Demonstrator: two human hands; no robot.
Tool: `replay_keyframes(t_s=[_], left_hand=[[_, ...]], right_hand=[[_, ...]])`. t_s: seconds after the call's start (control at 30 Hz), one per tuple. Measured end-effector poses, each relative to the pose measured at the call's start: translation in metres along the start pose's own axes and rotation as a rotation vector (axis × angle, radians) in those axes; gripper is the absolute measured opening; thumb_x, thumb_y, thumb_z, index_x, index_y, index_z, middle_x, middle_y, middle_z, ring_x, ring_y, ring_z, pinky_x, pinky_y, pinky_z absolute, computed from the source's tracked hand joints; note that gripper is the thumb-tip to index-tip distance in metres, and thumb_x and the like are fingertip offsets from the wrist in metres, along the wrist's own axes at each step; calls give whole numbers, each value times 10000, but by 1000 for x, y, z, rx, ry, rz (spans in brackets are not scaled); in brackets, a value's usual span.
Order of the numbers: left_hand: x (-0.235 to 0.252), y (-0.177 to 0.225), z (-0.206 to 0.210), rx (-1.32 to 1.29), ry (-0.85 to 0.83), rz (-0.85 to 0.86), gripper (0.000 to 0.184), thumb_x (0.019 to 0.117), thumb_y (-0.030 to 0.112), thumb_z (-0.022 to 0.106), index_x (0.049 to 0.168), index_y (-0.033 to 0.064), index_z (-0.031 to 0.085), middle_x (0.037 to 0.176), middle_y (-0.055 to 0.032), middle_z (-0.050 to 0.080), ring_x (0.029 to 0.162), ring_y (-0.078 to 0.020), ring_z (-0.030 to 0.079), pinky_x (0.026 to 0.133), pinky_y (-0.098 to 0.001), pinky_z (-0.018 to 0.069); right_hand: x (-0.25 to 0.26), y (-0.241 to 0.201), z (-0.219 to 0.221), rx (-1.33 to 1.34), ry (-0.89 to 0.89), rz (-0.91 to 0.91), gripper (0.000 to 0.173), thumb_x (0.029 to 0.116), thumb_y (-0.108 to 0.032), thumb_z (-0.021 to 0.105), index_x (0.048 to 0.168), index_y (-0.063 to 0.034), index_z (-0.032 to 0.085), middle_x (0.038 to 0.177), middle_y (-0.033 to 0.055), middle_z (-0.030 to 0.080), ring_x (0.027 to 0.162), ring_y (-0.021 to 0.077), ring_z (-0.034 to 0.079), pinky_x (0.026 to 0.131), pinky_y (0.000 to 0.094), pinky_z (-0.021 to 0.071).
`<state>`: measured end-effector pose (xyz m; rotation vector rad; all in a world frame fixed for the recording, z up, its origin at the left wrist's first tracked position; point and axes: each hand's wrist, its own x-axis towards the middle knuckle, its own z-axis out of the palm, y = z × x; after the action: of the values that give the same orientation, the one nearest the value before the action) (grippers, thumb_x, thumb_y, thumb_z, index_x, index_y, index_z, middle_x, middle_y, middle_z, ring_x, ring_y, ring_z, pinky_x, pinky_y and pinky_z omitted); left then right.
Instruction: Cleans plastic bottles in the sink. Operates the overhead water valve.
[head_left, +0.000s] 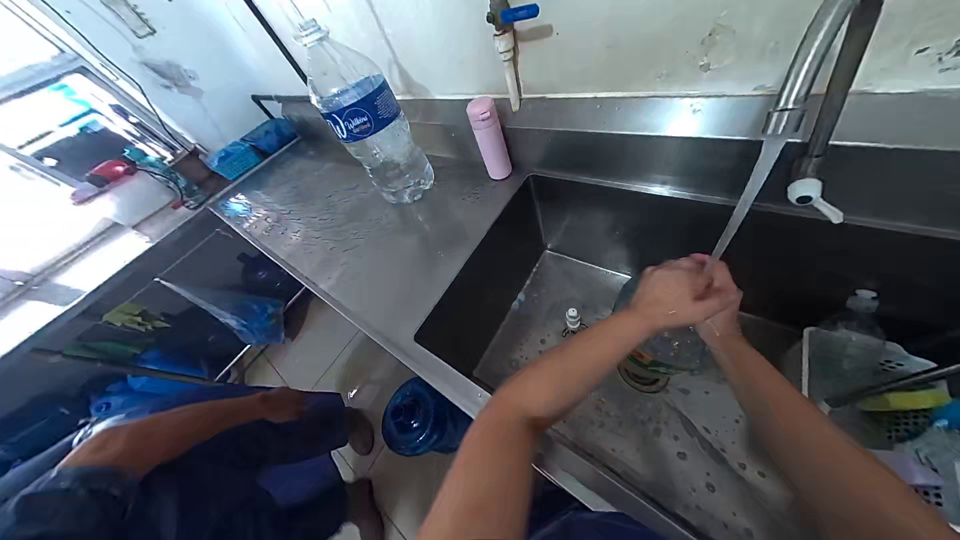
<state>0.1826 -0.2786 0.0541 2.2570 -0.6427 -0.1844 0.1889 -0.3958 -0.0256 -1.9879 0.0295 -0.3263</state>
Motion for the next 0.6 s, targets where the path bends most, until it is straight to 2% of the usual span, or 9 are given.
replay_keyframes(t_s=[0.07, 0.1, 0.17, 0.23, 0.33, 0.4, 0.43, 0.53, 0.6], left_hand=[[-45, -41, -10, 115, 14, 62, 291, 941, 197, 694, 940, -93, 717, 1277, -261, 642, 1281, -384, 558, 1104, -494, 408], [-69, -62, -21, 187, 14, 23, 303, 938, 215, 701, 1029, -73, 724, 1383, -246, 592, 1361, -391, 499, 1145, -511, 376], [-116, -113, -49, 339, 110, -73, 351, 914, 240, 715, 1157, -13, 725, 1462, -217, 548, 1411, -392, 460, 1177, -549, 344], [-162, -161, -91, 454, 207, -264, 454, 909, 263, 732, 1266, -9, 674, 1508, -254, 482, 1437, -437, 406, 1181, -604, 311], [-225, -222, -157, 494, 355, -670, 787, 896, 397, 761, 1463, -66, 470, 1572, -367, 305, 1466, -566, 261, 1143, -728, 249], [-245, -238, -178, 414, 417, -922, 1045, 818, 542, 803, 1537, -59, 341, 1627, -368, 148, 1512, -559, 110, 1172, -728, 140], [-247, -239, -180, 401, 402, -979, 1110, 813, 588, 786, 1564, -55, 284, 1643, -361, 89, 1525, -549, 56, 1185, -717, 90], [-243, -234, -176, 455, 315, -984, 1086, 897, 651, 651, 1597, -48, 203, 1653, -355, 51, 1535, -539, 14, 1188, -709, 39], [-243, -235, -174, 454, 298, -960, 1071, 922, 647, 615, 1600, -56, 176, 1650, -363, 27, 1532, -546, -8, 1187, -712, 15]], right_hand=[[3, -4, -2, -47, -19, -2, 675, 867, -105, 744, 1415, 138, 435, 1242, 312, 650, 1171, 424, 630, 1016, 547, 466], [3, -6, -3, -61, -23, 15, 700, 864, -103, 750, 1432, 132, 415, 1251, 305, 651, 1183, 442, 619, 1018, 575, 452], [4, -9, -4, -96, -24, 36, 687, 871, -96, 752, 1429, 128, 421, 1269, 303, 646, 1210, 465, 599, 1034, 609, 424], [5, -7, -4, -131, -23, 51, 622, 882, -91, 759, 1394, 111, 470, 1273, 291, 648, 1212, 461, 604, 1032, 625, 429], [4, -3, -2, -149, 7, 39, 541, 887, -84, 738, 1342, 113, 523, 1265, 292, 649, 1204, 441, 613, 1026, 596, 449], [2, -6, -2, -155, 24, 27, 520, 881, -70, 723, 1324, 120, 527, 1261, 292, 649, 1202, 423, 618, 1028, 569, 456], [1, -7, -3, -158, 28, 21, 521, 878, -63, 715, 1323, 127, 523, 1261, 296, 647, 1201, 420, 618, 1028, 557, 458], [1, -13, 1, -162, 43, 46, 519, 884, -44, 708, 1330, 129, 508, 1272, 303, 634, 1211, 411, 607, 1032, 538, 458], [1, -12, 3, -176, 72, 69, 517, 881, -42, 708, 1329, 131, 515, 1266, 300, 639, 1205, 399, 613, 1032, 526, 464]])
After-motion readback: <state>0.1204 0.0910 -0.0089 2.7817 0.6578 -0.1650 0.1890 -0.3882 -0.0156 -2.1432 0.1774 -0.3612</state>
